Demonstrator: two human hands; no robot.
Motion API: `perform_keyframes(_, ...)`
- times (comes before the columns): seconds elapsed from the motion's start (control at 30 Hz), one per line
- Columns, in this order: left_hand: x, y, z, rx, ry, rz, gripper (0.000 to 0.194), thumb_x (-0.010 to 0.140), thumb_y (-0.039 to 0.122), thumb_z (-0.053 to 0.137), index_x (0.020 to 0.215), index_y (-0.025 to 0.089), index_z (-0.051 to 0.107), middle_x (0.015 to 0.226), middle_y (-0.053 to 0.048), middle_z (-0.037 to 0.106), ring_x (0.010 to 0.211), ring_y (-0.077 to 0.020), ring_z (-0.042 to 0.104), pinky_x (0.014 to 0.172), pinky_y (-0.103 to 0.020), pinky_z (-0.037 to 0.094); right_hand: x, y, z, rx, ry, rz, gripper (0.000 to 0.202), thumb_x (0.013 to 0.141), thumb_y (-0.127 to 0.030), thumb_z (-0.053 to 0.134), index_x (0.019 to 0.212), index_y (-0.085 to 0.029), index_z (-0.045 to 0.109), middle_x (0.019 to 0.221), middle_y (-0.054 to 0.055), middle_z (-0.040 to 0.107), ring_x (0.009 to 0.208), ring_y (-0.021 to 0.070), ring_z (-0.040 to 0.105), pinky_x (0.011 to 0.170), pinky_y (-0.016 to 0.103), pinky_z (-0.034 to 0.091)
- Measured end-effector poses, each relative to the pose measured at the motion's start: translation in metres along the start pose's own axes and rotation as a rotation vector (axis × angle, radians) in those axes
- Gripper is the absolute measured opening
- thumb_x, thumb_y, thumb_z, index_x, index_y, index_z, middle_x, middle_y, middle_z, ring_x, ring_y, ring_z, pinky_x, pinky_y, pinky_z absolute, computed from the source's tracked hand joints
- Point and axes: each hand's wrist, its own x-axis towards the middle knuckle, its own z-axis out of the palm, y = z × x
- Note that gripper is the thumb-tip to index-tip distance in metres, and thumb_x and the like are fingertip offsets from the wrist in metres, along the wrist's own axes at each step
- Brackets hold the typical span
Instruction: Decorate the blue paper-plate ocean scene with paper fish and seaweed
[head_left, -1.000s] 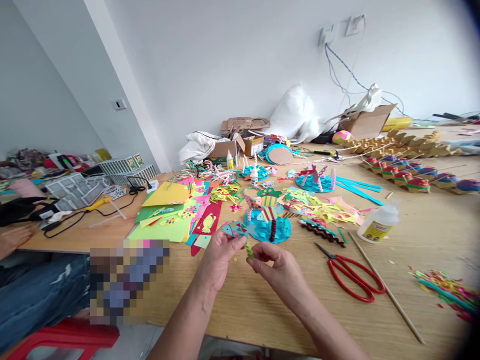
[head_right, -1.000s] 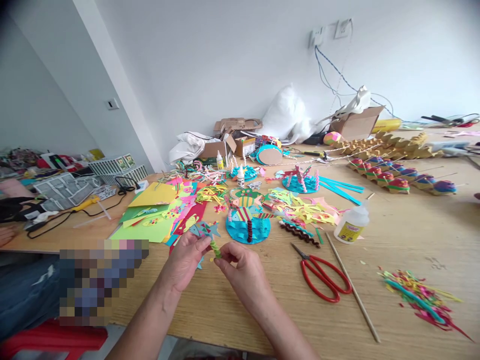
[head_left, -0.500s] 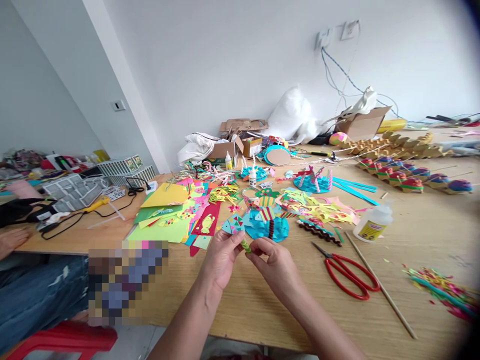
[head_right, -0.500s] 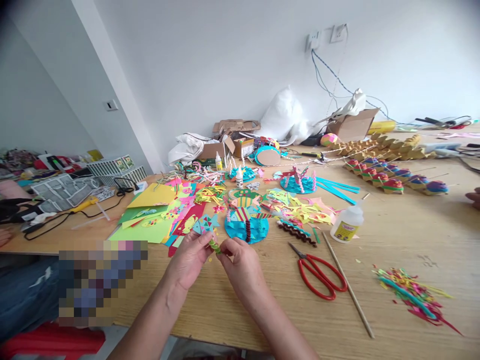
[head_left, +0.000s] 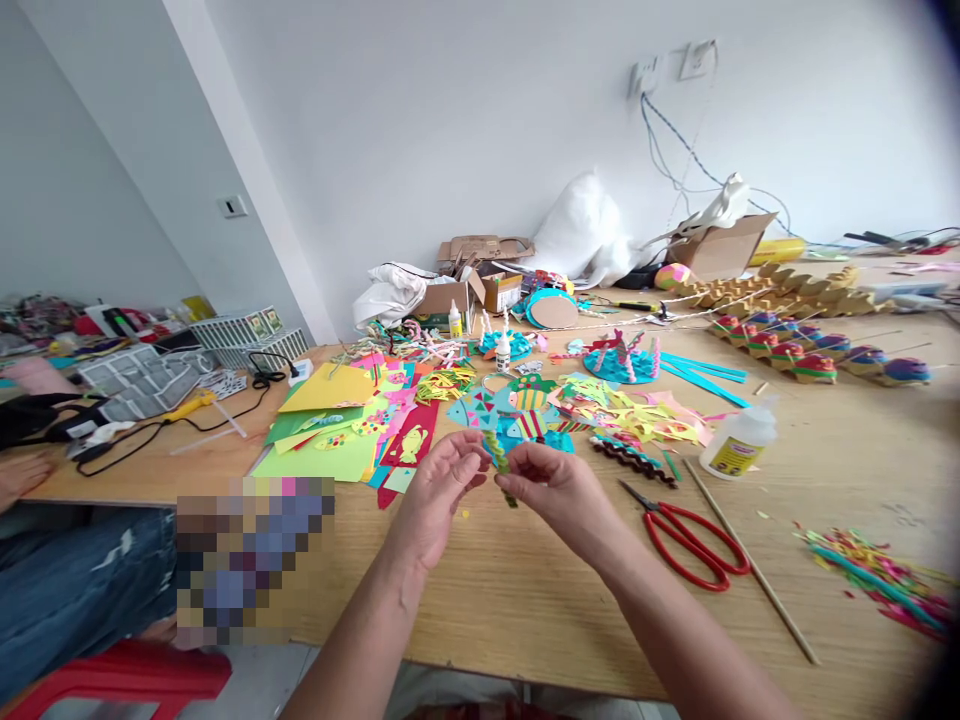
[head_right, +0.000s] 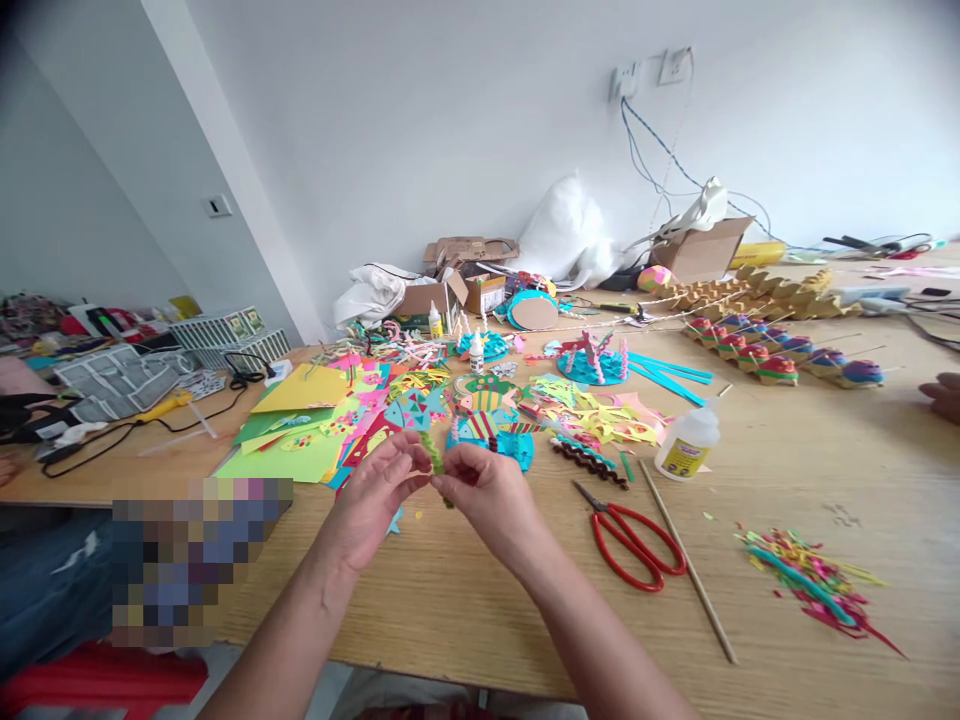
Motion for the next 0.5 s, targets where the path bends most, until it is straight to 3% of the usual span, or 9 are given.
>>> perform_keyframes(0.23, -0.01, -0.018, 0.01, 0.182, 0.049, 0.043, 0.02, 0.068, 0.027, 0.068, 0.083, 0.016, 0.063, 0.076, -0.001, 0.059, 0.072, -0.0119, 0.051, 0.067, -0.022, 0.039, 0.014, -0.021, -0.014, 0.148, -0.019, -0.042, 0.023, 0.061, -0.034, 0.063, 0.059, -0.017, 0.048, 0.055, -0.005, 0.042, 0.052, 0.0082, 0.037, 0.05, 0.023, 0.03)
perform_keyframes(0.5, -0.01, -0.029, 0.014, 0.344, 0.165, 0.277, 0.013, 0.071, 0.021, 0.065, 0.081, 0.018, 0.059, 0.075, 0.0, 0.057, 0.072, -0.0126, 0.053, 0.068, -0.022, 0.042, 0.014, -0.027, -0.011, 0.203, 0.019, -0.032, 0.023, 0.061, -0.033, 0.064, 0.06, -0.017, 0.049, 0.055, -0.005, 0.044, 0.053, 0.0079, 0.038, 0.049, 0.023, 0.03)
